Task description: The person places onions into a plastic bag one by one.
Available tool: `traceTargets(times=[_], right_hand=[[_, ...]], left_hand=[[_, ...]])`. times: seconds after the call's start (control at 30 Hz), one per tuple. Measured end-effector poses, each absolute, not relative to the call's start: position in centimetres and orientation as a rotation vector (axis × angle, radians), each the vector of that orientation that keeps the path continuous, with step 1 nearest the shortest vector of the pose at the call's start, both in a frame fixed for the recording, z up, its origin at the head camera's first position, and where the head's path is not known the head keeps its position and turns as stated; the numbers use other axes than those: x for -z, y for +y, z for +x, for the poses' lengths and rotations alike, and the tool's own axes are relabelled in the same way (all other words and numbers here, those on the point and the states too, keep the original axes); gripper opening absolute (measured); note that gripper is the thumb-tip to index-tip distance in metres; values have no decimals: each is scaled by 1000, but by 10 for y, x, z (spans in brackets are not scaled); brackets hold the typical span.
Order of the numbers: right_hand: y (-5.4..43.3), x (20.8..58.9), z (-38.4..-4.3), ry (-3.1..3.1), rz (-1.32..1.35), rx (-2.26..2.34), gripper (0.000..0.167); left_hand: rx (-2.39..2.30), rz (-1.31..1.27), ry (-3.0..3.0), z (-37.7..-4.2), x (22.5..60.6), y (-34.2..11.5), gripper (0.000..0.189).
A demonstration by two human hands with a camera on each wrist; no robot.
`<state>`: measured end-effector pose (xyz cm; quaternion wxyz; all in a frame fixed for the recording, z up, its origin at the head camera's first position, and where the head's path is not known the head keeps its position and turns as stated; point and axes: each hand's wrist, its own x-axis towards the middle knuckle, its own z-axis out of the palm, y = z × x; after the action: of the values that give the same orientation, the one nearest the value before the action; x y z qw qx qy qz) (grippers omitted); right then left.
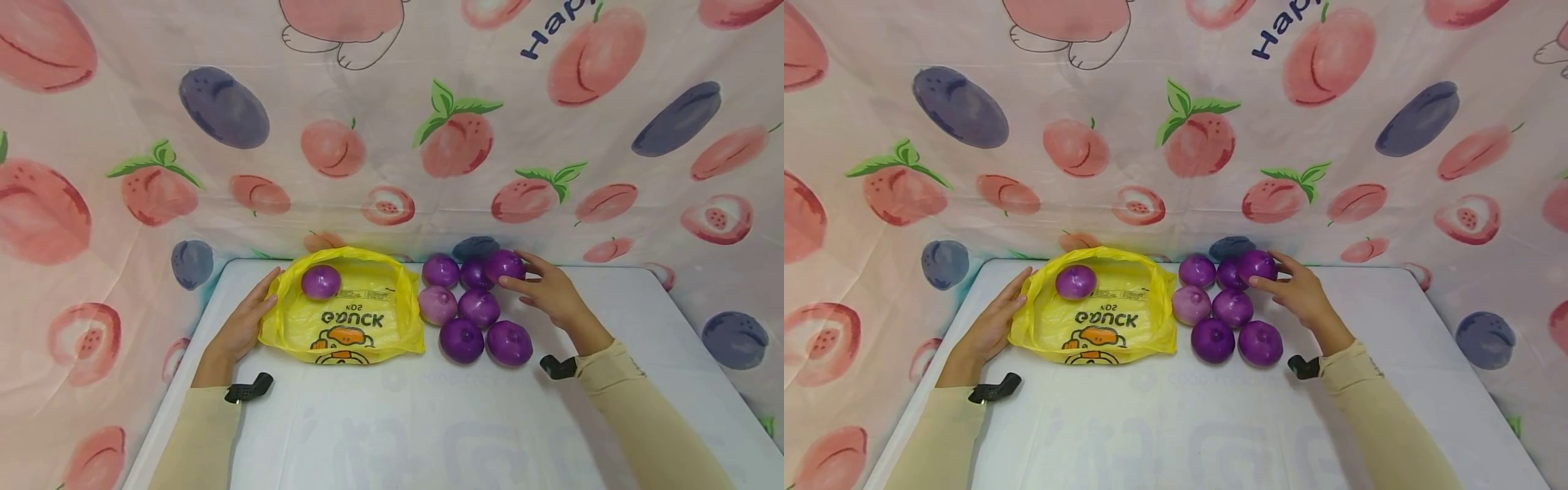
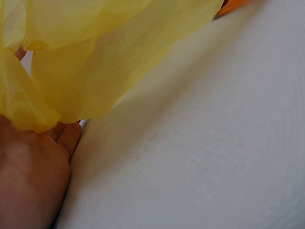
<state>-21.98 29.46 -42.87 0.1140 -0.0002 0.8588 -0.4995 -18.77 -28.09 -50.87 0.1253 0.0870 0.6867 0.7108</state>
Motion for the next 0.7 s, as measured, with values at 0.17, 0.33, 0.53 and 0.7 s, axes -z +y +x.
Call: traceTargets(times=[0.17, 0.33, 0.53, 0.7], right_hand=[[280, 419, -214, 2551, -49, 1447, 90], [263, 409, -208, 2545, -79, 1462, 89], [243, 403, -205, 2553, -90, 1459, 88], [226, 401, -203, 2561, -89, 1406, 90]], left_hand=[[-2064, 252, 2010, -188, 509, -281, 60], [-2062, 262, 2012, -188, 508, -281, 59], [-2064, 259, 2010, -187, 508, -281, 60], [-2063, 243, 2012, -187, 507, -281, 61]])
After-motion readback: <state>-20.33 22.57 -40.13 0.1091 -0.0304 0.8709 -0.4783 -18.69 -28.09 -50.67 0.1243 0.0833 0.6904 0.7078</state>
